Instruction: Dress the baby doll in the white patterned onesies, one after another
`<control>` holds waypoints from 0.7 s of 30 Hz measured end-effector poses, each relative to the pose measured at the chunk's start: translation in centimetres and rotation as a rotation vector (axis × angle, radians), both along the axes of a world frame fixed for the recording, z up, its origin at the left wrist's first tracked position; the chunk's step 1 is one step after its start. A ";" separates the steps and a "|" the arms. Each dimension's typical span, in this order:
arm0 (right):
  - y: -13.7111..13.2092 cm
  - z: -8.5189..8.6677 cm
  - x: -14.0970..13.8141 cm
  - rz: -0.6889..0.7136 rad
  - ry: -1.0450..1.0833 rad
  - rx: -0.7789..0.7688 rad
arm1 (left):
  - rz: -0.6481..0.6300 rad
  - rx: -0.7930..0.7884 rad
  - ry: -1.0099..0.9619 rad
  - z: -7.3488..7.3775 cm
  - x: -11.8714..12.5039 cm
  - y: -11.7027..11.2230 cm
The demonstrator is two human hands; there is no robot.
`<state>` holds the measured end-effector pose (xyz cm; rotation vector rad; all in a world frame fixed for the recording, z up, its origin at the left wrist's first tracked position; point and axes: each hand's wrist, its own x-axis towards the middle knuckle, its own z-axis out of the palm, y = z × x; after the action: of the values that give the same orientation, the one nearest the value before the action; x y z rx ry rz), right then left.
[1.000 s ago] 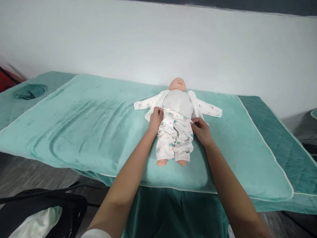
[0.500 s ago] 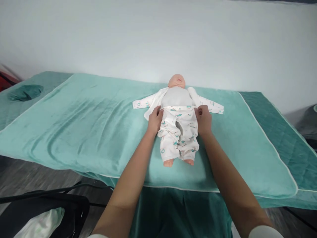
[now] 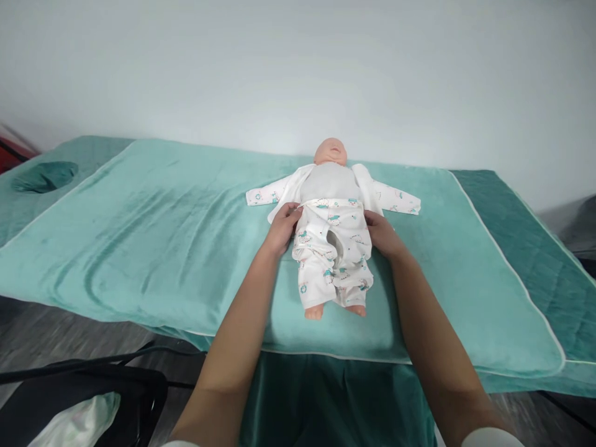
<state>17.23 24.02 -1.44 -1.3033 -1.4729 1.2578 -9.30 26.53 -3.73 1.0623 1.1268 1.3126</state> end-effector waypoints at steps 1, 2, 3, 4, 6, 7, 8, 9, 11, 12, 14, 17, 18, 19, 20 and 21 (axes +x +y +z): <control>0.1 -0.1 -0.1 -0.001 -0.009 0.005 | -0.052 -0.043 -0.067 0.2 0.0 0.0; 0.2 -0.2 -0.2 -0.013 -0.011 0.009 | -0.092 -0.083 -0.127 0.3 -0.1 -0.1; 0.3 -0.3 -0.3 -0.035 -0.001 0.013 | -0.116 -0.109 -0.166 0.5 -0.1 -0.2; 0.3 -0.4 -0.4 -0.057 0.017 0.015 | -0.121 -0.118 -0.183 0.6 -0.1 -0.3; 0.5 -0.7 -0.7 -0.113 0.044 0.017 | -0.138 -0.114 -0.198 0.8 -0.2 -0.5; 0.6 -0.8 -0.8 -0.141 0.041 0.023 | -0.153 -0.108 -0.204 0.9 -0.3 -0.6; 0.7 -1.0 -0.9 -0.165 0.028 0.037 | -0.172 -0.102 -0.209 0.9 -0.3 -0.7; 0.8 -1.1 -0.9 -0.186 0.012 0.059 | -0.190 -0.096 -0.212 0.9 -0.4 -0.8; 1.1 -1.4 -1.1 -0.215 -0.004 0.117 | -0.224 -0.089 -0.216 0.8 -0.6 -0.9; 1.2 -1.5 -1.1 -0.222 -0.001 0.140 | -0.237 -0.086 -0.218 0.8 -0.7 -0.9; 1.4 -1.6 -1.2 -0.228 0.010 0.164 | -0.246 -0.083 -0.218 0.7 -0.8 -0.9; 1.7 -1.6 -1.3 -0.236 0.011 0.159 | -0.207 -0.096 -0.221 0.7 -0.8 -0.7; 1.8 -1.5 -1.3 -0.239 0.005 0.149 | -0.190 -0.103 -0.224 0.7 -0.7 -0.7; 1.8 -1.5 -1.3 -0.244 -0.003 0.136 | -0.182 -0.110 -0.228 0.7 -0.7 -0.7; 1.8 -1.5 -1.3 -0.254 -0.011 0.129 | -0.186 -0.111 -0.231 0.7 -0.7 -0.7; 1.8 -1.5 -1.4 -0.266 -0.016 0.131 | -0.200 -0.107 -0.234 0.7 -0.7 -0.7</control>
<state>15.85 25.85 -2.93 -1.3716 -1.3184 0.9648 -9.96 25.78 -3.02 0.8927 0.8821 1.1701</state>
